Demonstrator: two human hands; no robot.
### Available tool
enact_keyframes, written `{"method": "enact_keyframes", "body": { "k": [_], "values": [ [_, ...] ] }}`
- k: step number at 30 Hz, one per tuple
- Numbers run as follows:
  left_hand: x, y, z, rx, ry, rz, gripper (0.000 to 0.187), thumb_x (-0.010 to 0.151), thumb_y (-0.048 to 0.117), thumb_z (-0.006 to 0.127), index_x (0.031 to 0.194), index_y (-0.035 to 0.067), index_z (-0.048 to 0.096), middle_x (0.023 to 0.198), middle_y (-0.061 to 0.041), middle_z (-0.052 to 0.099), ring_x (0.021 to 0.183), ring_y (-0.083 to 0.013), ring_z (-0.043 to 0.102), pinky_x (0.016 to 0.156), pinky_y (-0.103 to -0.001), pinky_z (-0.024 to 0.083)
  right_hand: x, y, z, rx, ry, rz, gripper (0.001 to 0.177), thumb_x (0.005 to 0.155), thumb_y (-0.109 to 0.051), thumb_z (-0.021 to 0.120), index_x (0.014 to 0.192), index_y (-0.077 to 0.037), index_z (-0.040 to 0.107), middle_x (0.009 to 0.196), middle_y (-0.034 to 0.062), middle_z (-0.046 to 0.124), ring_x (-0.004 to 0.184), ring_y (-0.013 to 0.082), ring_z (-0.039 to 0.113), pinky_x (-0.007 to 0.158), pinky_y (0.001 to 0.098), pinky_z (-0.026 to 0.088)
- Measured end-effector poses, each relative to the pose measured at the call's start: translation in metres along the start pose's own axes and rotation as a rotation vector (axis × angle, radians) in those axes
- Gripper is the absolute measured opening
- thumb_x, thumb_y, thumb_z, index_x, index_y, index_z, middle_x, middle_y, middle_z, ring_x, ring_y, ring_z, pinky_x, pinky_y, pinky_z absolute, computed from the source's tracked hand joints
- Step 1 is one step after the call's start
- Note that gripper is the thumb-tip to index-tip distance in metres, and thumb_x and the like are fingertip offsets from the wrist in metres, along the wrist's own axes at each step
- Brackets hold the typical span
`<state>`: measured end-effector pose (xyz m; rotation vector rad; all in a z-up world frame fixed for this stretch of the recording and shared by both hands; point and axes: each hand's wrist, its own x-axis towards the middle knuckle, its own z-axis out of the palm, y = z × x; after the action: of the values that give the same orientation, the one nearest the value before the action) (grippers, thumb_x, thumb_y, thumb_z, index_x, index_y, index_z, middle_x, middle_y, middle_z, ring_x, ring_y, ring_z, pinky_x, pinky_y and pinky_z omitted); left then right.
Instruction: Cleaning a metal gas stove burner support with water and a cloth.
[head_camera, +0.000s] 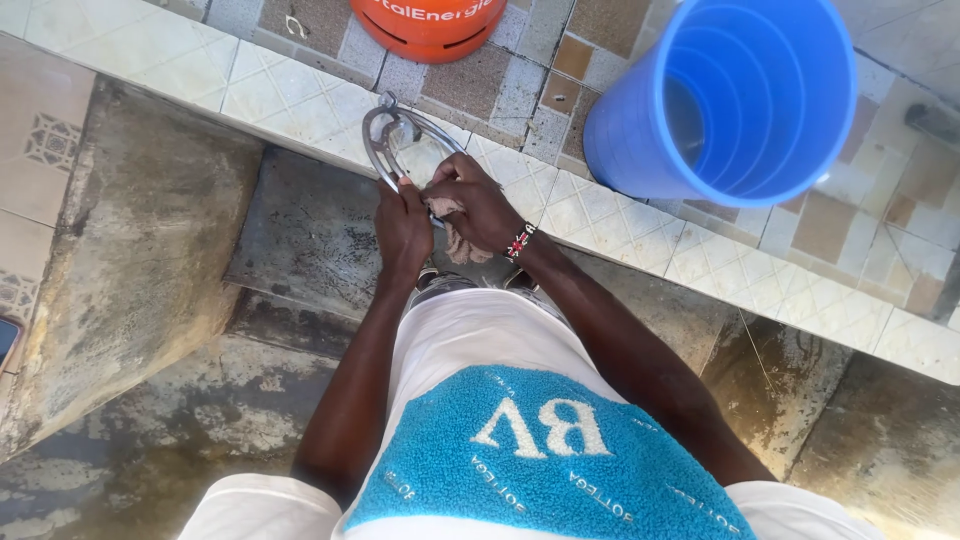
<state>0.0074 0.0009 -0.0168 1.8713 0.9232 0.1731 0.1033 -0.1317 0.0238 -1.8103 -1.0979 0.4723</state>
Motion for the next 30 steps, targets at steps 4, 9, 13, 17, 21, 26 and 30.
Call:
{"method": "enact_keyframes", "body": {
  "k": [4,9,13,17,21,26,30],
  "values": [
    [0.000,0.036,-0.008,0.120,-0.041,-0.014,0.045,0.108,0.032,0.036,0.123,-0.008,0.050,0.083,-0.026,0.070,0.079,-0.0466,0.070,0.068,-0.059,0.047,0.002,0.005,-0.001,-0.009,0.054,0.064,0.042,0.073,0.013,0.063,0.108,-0.006,0.076,0.109,0.0097,0.062,0.108,0.0263,0.064,0.090,0.0354,0.053],
    [0.012,0.039,-0.008,0.212,-0.091,0.035,0.044,0.110,0.033,0.034,0.121,-0.007,0.048,0.076,-0.024,0.070,0.075,-0.0473,0.069,0.071,-0.059,0.048,0.012,0.026,-0.002,0.227,0.122,0.284,0.014,0.092,-0.009,0.077,0.105,-0.006,0.077,0.101,0.0092,0.067,0.094,0.0214,0.069,0.087,0.0346,0.053],
    [0.019,0.037,-0.007,0.172,-0.147,-0.005,0.044,0.107,0.034,0.033,0.122,-0.005,0.046,0.078,-0.022,0.071,0.075,-0.0455,0.071,0.070,-0.058,0.050,0.017,0.030,0.010,0.183,0.196,0.282,0.018,0.085,-0.013,0.079,0.101,-0.005,0.074,0.104,0.0114,0.067,0.097,0.0237,0.070,0.089,0.0360,0.055],
    [0.025,0.036,-0.011,0.185,-0.113,0.004,0.044,0.109,0.034,0.035,0.119,-0.007,0.048,0.084,-0.025,0.070,0.080,-0.0467,0.070,0.072,-0.059,0.049,0.022,0.027,0.007,0.045,0.169,0.246,0.036,0.088,-0.026,0.081,0.109,-0.003,0.065,0.105,0.0141,0.067,0.098,0.0284,0.068,0.088,0.0384,0.054],
    [0.035,0.029,-0.009,0.235,-0.136,0.026,0.045,0.111,0.034,0.035,0.119,-0.008,0.048,0.084,-0.026,0.069,0.080,-0.0478,0.069,0.073,-0.058,0.050,0.034,0.013,-0.004,-0.140,0.057,0.340,0.040,0.088,-0.032,0.081,0.108,-0.001,0.068,0.104,0.0223,0.067,0.096,0.0375,0.067,0.085,0.0448,0.053],
    [0.041,0.055,-0.017,0.263,-0.195,0.037,0.045,0.111,0.034,0.032,0.117,-0.008,0.047,0.084,-0.027,0.069,0.078,-0.0475,0.069,0.071,-0.059,0.050,0.040,0.022,-0.006,-0.103,-0.033,0.411,0.037,0.094,-0.035,0.072,0.113,-0.004,0.071,0.101,0.0221,0.074,0.096,0.0387,0.072,0.085,0.0458,0.056],
    [0.042,0.058,-0.016,0.313,-0.212,0.047,0.044,0.111,0.033,0.032,0.119,-0.008,0.046,0.084,-0.028,0.070,0.079,-0.0489,0.068,0.071,-0.060,0.050,0.039,0.011,-0.008,0.022,0.007,0.477,0.034,0.091,-0.033,0.070,0.113,-0.007,0.069,0.098,0.0180,0.074,0.089,0.0347,0.076,0.080,0.0430,0.058]
  ]
}}
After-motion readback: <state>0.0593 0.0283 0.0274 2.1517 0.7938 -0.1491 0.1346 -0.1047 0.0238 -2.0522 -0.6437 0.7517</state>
